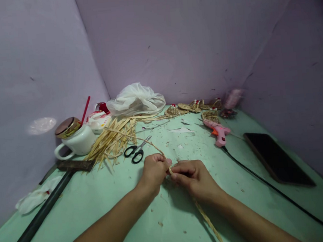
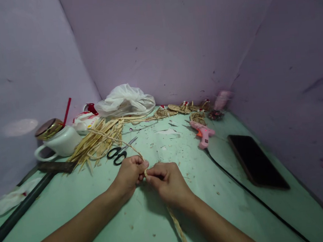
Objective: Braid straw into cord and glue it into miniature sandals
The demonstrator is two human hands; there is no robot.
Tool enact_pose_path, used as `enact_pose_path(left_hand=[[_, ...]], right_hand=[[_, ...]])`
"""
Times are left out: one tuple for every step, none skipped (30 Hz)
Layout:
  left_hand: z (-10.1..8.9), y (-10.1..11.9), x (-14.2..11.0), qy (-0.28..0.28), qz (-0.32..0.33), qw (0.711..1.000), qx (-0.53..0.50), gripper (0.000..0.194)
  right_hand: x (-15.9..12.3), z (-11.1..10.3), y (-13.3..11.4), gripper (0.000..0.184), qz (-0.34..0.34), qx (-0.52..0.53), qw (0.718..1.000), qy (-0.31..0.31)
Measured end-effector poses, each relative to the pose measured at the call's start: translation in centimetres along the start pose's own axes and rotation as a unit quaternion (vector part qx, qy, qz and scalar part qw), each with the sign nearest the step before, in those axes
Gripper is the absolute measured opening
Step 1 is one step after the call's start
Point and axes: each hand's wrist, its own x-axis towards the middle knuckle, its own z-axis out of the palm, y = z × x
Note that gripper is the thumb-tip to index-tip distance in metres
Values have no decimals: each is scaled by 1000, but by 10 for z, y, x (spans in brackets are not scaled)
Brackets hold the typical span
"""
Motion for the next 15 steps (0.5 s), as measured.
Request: enact_pose_path(left_hand=[[1, -1, 1, 1, -7, 1000, -4, 21], [1, -2, 2, 2, -11, 1000, -9, 21], [0, -2, 4, 4, -11, 1000, -14, 21], [-1, -1, 6, 6, -8, 1000, -19, 21], [-3, 0, 8, 9, -3, 1000, -23, 22], [-5, 1, 9, 10, 3, 1000, -26, 23], [-6, 2, 10, 8, 8, 1000, -28, 24], [-8, 2, 10, 2, 13, 1000, -28, 25], [-9, 3, 10, -7, 16, 999, -27, 25], [-9, 3, 9, -20, 17, 999, -25, 26], [-10, 3, 8, -34, 17, 999, -22, 27], [-9, 3, 6, -45, 16, 999, -17, 28], [-9, 2, 4, -53, 15, 998, -12, 29], [-8, 2, 3, -56, 15, 998, -6, 29], [-8, 2, 2, -55, 17, 998, -1, 30]], right_hand=[[0, 1, 0, 17, -12, -13, 1000, 6], [0, 2, 0, 17, -8, -4, 1000, 8], [0, 2, -1, 16, 12, 27, 1000, 4], [1, 3, -2, 16, 45, 72, 996, -1], [2, 3, -2, 18, 84, 120, 989, -5], [4, 3, -3, 21, 119, 159, 980, -6], [5, 3, -4, 23, 145, 185, 972, -4], [5, 3, -4, 23, 161, 198, 967, 1], [6, 2, -5, 21, 168, 201, 965, 7], [6, 2, -5, 19, 170, 201, 965, 13], [6, 1, -5, 17, 169, 199, 965, 16], [6, 1, -4, 16, 169, 198, 965, 18], [6, 0, -4, 16, 170, 197, 965, 19], [6, 0, -3, 16, 172, 196, 965, 20], [6, 0, -2, 17, 174, 193, 965, 19]])
